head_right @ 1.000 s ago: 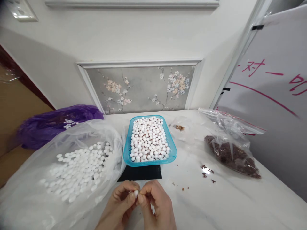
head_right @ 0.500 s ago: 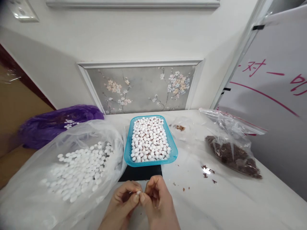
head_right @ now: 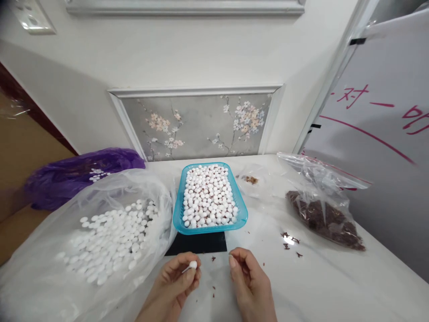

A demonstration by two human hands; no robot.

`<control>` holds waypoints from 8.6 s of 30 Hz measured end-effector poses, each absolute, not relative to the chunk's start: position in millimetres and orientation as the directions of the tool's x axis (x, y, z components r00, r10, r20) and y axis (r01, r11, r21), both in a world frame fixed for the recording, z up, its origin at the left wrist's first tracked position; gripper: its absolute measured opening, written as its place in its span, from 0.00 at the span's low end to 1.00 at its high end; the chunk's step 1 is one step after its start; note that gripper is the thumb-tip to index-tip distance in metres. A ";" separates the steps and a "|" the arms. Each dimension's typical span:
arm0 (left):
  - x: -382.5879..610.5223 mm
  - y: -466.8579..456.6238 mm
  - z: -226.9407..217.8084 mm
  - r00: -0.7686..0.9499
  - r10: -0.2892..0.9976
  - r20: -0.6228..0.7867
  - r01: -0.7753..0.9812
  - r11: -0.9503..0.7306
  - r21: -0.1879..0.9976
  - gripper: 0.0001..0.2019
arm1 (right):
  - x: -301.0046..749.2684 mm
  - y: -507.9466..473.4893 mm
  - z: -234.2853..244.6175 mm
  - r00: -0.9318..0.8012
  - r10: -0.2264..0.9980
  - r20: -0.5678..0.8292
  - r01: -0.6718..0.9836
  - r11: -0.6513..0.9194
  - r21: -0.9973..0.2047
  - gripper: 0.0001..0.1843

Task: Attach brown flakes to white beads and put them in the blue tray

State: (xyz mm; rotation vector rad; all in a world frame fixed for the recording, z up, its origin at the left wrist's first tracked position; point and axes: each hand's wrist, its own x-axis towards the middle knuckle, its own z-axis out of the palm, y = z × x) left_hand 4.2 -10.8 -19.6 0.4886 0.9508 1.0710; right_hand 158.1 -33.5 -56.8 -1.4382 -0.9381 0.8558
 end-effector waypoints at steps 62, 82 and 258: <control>-118.9 48.3 47.4 0.044 0.986 0.159 0.905 -0.107 0.411 0.15 | 145.6 -25.8 -81.8 0.251 0.934 0.253 0.711 -0.001 -0.703 0.15; -95.0 29.7 39.0 -0.107 0.988 0.112 0.395 -0.061 0.916 0.10 | 144.0 -28.0 -75.1 0.263 0.958 0.113 0.645 -0.087 -0.759 0.14; 9.9 -14.2 -31.6 0.153 0.905 -0.397 -0.532 0.414 0.739 0.07 | 132.4 -33.2 -65.7 0.214 0.942 0.258 0.183 0.221 -0.958 0.12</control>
